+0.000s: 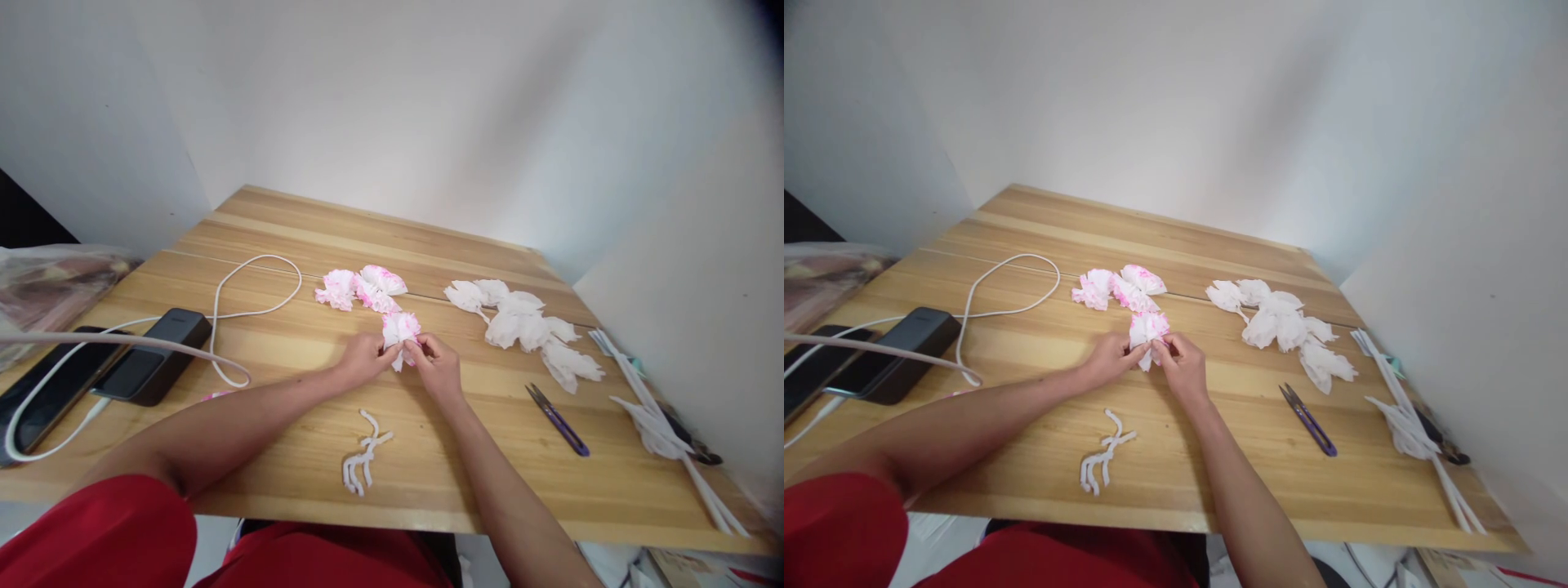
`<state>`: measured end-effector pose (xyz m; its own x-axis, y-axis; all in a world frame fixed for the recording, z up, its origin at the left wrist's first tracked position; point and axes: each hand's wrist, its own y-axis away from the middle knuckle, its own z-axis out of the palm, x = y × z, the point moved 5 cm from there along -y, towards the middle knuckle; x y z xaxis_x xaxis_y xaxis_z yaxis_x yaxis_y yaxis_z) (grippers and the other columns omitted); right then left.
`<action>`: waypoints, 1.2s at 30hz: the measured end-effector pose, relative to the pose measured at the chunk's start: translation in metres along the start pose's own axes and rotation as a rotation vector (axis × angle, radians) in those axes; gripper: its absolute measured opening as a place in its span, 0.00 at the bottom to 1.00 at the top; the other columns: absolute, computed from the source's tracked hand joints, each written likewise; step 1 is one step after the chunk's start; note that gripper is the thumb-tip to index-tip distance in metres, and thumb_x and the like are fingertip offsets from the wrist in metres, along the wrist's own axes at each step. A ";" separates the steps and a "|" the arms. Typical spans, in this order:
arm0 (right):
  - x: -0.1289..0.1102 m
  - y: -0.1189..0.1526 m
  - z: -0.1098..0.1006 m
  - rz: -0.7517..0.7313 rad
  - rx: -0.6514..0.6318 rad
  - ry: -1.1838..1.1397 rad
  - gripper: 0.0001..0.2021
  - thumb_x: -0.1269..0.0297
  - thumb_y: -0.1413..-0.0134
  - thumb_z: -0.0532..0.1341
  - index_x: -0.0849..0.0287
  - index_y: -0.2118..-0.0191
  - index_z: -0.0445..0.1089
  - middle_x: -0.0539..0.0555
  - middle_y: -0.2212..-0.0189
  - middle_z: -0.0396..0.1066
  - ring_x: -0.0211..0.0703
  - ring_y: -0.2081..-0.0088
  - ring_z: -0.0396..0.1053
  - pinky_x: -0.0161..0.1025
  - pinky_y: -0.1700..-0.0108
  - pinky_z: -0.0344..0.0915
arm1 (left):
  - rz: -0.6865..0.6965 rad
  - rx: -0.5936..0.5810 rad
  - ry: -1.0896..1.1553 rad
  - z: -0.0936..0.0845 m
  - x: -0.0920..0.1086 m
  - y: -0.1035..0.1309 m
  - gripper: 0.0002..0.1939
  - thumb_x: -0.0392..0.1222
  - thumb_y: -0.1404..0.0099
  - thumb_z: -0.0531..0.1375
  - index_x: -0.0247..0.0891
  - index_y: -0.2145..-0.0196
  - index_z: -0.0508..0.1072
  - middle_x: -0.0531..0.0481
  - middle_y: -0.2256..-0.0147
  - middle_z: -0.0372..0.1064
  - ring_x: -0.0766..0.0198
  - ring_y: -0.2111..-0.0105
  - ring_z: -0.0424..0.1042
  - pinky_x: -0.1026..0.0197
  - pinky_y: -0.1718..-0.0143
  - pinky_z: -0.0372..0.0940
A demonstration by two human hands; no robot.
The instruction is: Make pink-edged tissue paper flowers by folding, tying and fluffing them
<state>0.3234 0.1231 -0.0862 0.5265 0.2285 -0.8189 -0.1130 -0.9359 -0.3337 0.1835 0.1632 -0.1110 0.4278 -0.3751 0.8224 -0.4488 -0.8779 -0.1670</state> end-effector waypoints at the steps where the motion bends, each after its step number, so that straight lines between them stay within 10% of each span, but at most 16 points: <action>1: 0.000 0.000 0.000 0.003 0.002 0.002 0.12 0.56 0.46 0.59 0.59 0.72 0.69 0.49 0.77 0.67 0.37 0.75 0.63 0.34 0.71 0.59 | -0.002 -0.005 -0.006 0.000 0.000 0.000 0.24 0.52 0.36 0.50 0.32 0.81 0.68 0.51 0.83 0.62 0.68 0.80 0.59 0.67 0.80 0.47; 23: -0.011 0.002 -0.006 -0.161 0.021 0.185 0.09 0.60 0.43 0.58 0.58 0.69 0.70 0.51 0.74 0.72 0.39 0.71 0.68 0.36 0.66 0.62 | 0.023 -0.012 0.158 -0.001 -0.001 -0.001 0.24 0.53 0.36 0.50 0.32 0.80 0.69 0.52 0.81 0.63 0.68 0.78 0.60 0.68 0.79 0.50; 36: -0.034 0.005 -0.009 -0.549 0.117 0.399 0.01 0.70 0.43 0.59 0.60 0.66 0.67 0.54 0.70 0.73 0.38 0.68 0.72 0.33 0.65 0.67 | -0.004 -0.026 0.389 -0.002 0.000 -0.001 0.24 0.53 0.35 0.51 0.31 0.77 0.72 0.50 0.79 0.68 0.68 0.78 0.65 0.69 0.77 0.57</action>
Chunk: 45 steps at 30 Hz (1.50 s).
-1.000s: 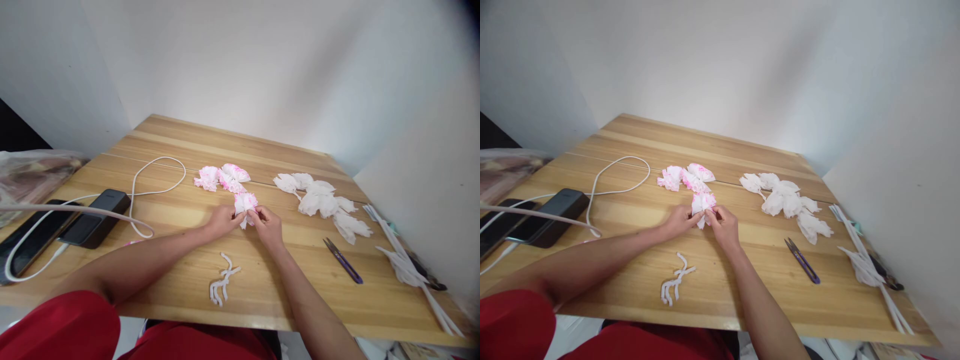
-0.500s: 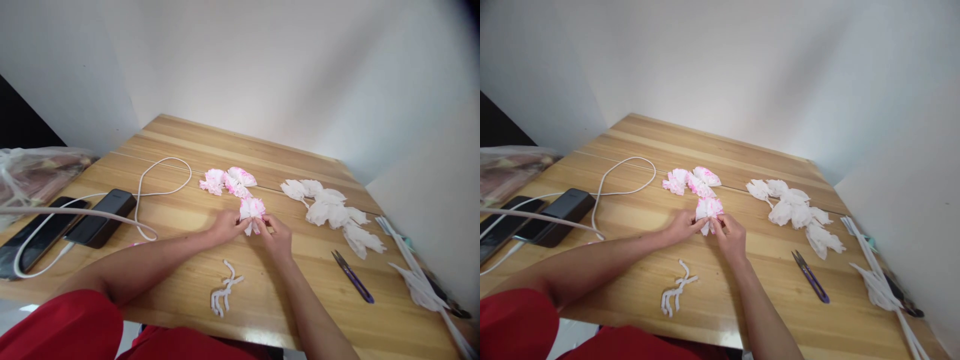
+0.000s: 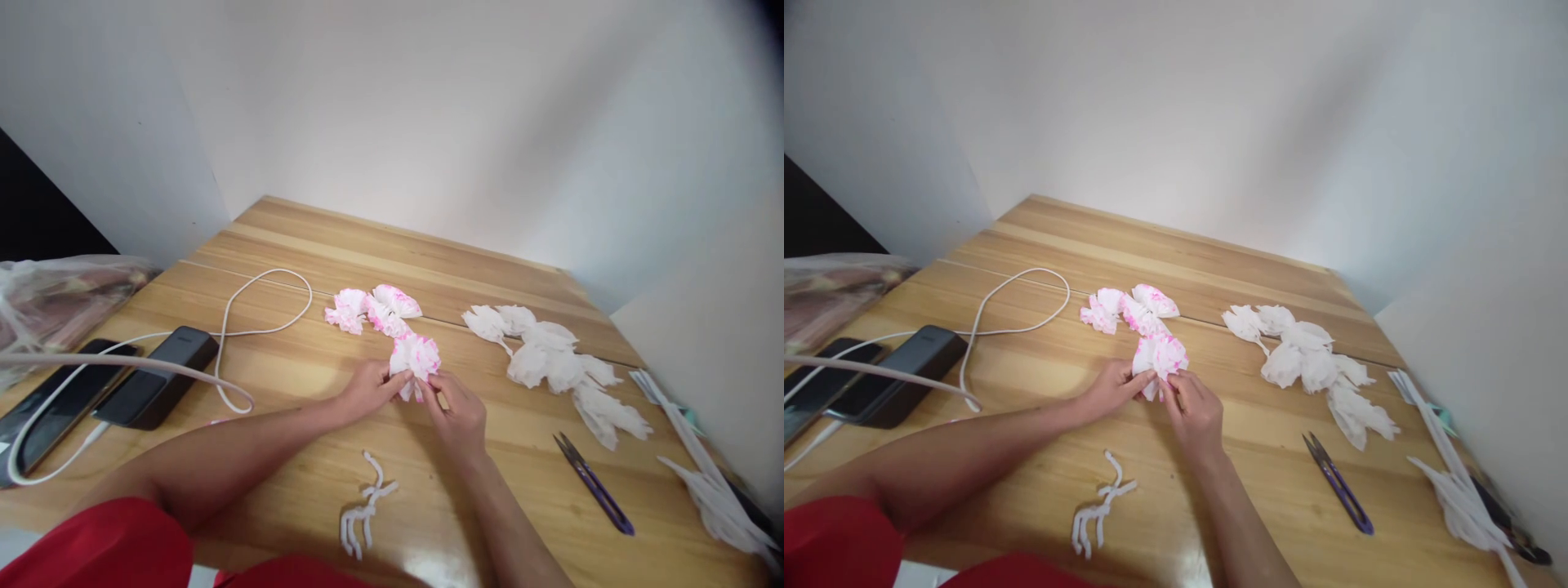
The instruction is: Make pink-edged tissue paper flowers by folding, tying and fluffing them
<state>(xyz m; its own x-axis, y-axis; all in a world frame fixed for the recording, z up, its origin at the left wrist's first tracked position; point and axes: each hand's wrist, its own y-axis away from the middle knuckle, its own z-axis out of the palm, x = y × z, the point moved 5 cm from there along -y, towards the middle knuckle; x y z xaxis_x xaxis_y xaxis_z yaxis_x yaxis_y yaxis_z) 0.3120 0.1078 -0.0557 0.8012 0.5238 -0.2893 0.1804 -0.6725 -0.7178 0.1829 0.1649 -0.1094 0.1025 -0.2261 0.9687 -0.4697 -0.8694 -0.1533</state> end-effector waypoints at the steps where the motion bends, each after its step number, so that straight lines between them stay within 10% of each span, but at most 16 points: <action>1: -0.001 0.000 -0.001 -0.016 -0.001 0.013 0.01 0.71 0.43 0.59 0.60 0.66 0.67 0.54 0.70 0.73 0.38 0.67 0.72 0.33 0.64 0.67 | 0.006 -0.002 0.012 0.000 0.001 0.000 0.24 0.53 0.35 0.51 0.31 0.77 0.72 0.50 0.79 0.67 0.68 0.78 0.66 0.69 0.76 0.57; 45: -0.003 0.000 -0.003 0.015 -0.004 -0.039 0.02 0.71 0.43 0.58 0.59 0.66 0.68 0.54 0.69 0.73 0.39 0.66 0.72 0.35 0.64 0.68 | -0.022 -0.011 0.000 0.001 -0.007 0.002 0.26 0.56 0.35 0.51 0.31 0.77 0.70 0.49 0.79 0.66 0.67 0.78 0.65 0.68 0.77 0.58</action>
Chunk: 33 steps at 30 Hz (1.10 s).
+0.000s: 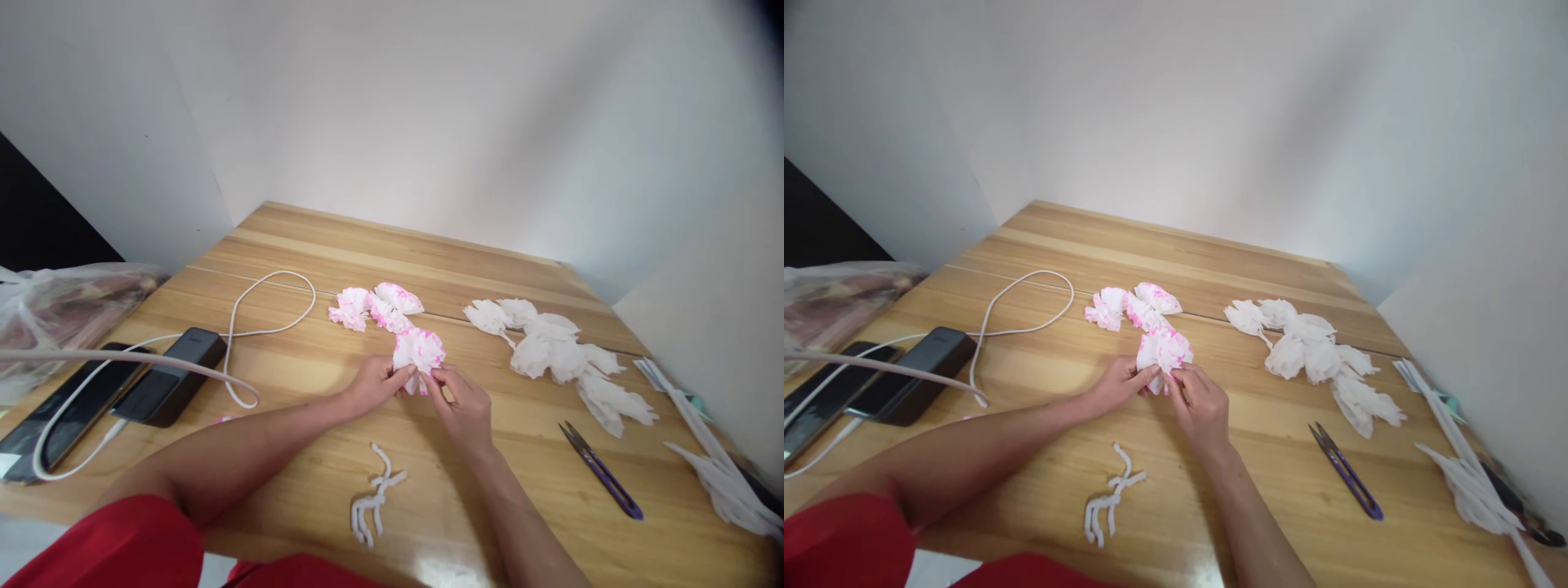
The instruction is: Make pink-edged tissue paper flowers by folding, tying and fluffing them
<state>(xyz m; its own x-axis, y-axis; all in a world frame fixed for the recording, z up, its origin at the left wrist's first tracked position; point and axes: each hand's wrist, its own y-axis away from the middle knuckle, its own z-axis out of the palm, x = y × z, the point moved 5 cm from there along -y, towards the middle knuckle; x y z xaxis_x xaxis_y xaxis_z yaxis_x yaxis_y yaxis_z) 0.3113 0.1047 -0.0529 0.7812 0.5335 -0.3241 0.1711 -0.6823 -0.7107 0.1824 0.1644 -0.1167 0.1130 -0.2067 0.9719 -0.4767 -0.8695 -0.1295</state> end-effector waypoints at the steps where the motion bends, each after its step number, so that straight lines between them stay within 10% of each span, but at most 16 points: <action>1: 0.000 0.000 0.000 0.001 -0.001 -0.002 0.02 0.71 0.43 0.58 0.59 0.66 0.68 0.54 0.69 0.73 0.39 0.66 0.72 0.35 0.64 0.68 | -0.002 0.002 -0.006 0.000 0.000 0.000 0.26 0.56 0.36 0.51 0.31 0.78 0.70 0.50 0.80 0.65 0.67 0.78 0.64 0.68 0.77 0.58; 33: 0.001 0.000 0.002 0.015 -0.023 -0.033 0.03 0.70 0.43 0.58 0.59 0.66 0.68 0.53 0.70 0.72 0.37 0.69 0.71 0.34 0.66 0.66 | 0.002 -0.030 0.012 0.001 -0.002 -0.001 0.26 0.58 0.36 0.50 0.31 0.77 0.70 0.49 0.80 0.66 0.67 0.78 0.65 0.68 0.77 0.59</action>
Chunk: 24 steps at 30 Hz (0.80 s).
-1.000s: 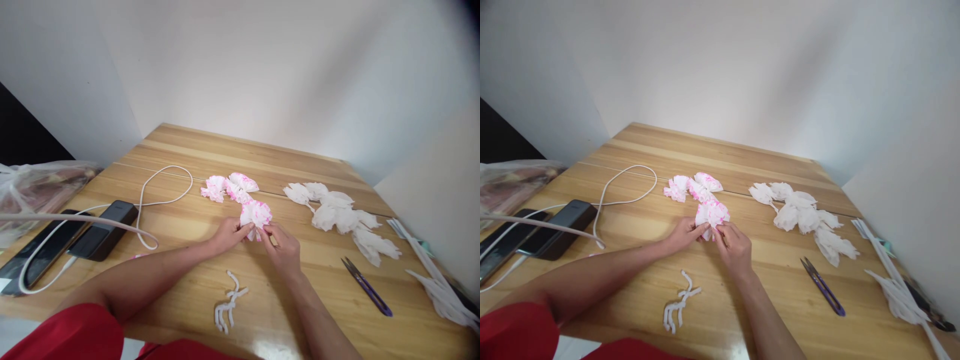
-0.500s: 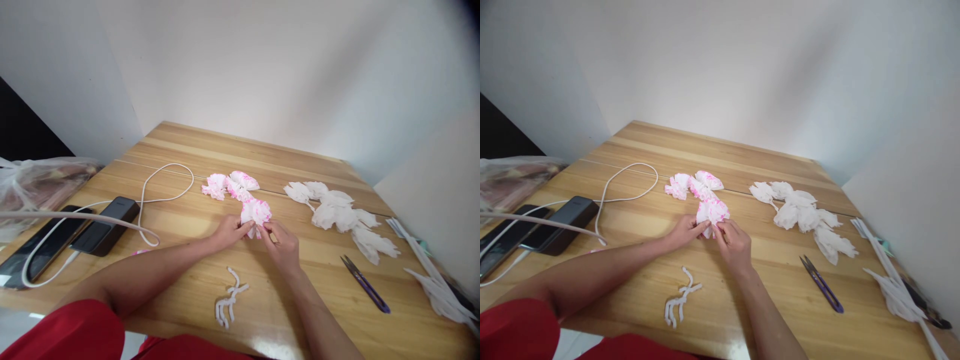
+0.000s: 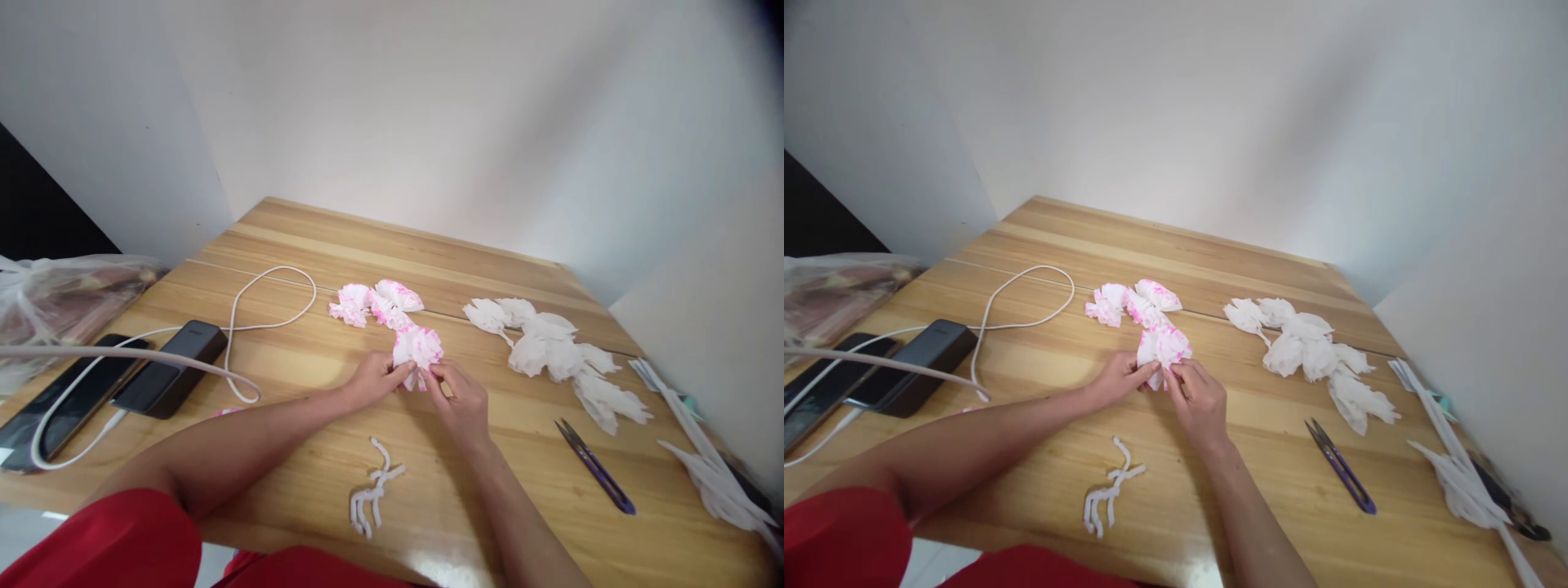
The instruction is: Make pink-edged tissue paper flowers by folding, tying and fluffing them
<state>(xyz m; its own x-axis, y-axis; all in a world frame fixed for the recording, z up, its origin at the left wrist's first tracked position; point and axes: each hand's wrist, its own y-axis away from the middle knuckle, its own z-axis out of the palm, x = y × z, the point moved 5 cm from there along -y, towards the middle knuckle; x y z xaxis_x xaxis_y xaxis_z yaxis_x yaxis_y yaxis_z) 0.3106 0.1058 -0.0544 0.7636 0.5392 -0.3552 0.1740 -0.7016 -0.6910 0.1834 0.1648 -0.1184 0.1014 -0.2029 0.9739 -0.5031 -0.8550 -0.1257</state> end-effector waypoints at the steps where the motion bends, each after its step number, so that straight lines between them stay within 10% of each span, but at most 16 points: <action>1: 0.001 0.000 0.000 0.004 0.000 -0.001 0.03 0.70 0.43 0.58 0.59 0.66 0.68 0.54 0.69 0.72 0.38 0.68 0.71 0.34 0.66 0.66 | -0.001 -0.003 -0.002 0.000 0.000 0.000 0.27 0.58 0.36 0.50 0.31 0.77 0.70 0.49 0.80 0.66 0.67 0.78 0.65 0.68 0.78 0.59; 11: 0.017 0.003 0.002 0.419 -0.056 -0.275 0.12 0.61 0.39 0.53 0.60 0.69 0.70 0.51 0.73 0.72 0.37 0.71 0.69 0.33 0.67 0.64 | -0.027 0.021 -0.052 -0.004 0.005 0.000 0.24 0.56 0.37 0.51 0.32 0.77 0.69 0.50 0.80 0.67 0.67 0.78 0.65 0.68 0.78 0.59; 19: 0.008 0.002 0.003 0.198 -0.044 -0.173 0.06 0.63 0.46 0.61 0.60 0.64 0.69 0.54 0.65 0.72 0.39 0.66 0.69 0.36 0.63 0.65 | -0.021 0.047 -0.081 -0.004 0.007 0.001 0.24 0.55 0.38 0.51 0.31 0.76 0.72 0.48 0.79 0.69 0.66 0.78 0.66 0.67 0.78 0.59; 24: 0.014 0.002 0.004 0.387 -0.045 -0.273 0.11 0.62 0.44 0.59 0.60 0.75 0.67 0.50 0.76 0.69 0.36 0.73 0.65 0.34 0.68 0.62 | 0.009 0.017 -0.148 -0.003 0.011 0.003 0.22 0.53 0.37 0.51 0.32 0.78 0.69 0.49 0.80 0.67 0.67 0.79 0.65 0.68 0.79 0.56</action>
<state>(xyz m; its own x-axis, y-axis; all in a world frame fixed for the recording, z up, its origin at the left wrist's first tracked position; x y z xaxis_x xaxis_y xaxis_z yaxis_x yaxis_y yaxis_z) 0.3189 0.1141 -0.0636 0.5871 0.3325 -0.7381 -0.0598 -0.8914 -0.4492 0.1809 0.1615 -0.1074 0.2232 -0.2778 0.9343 -0.4898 -0.8607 -0.1389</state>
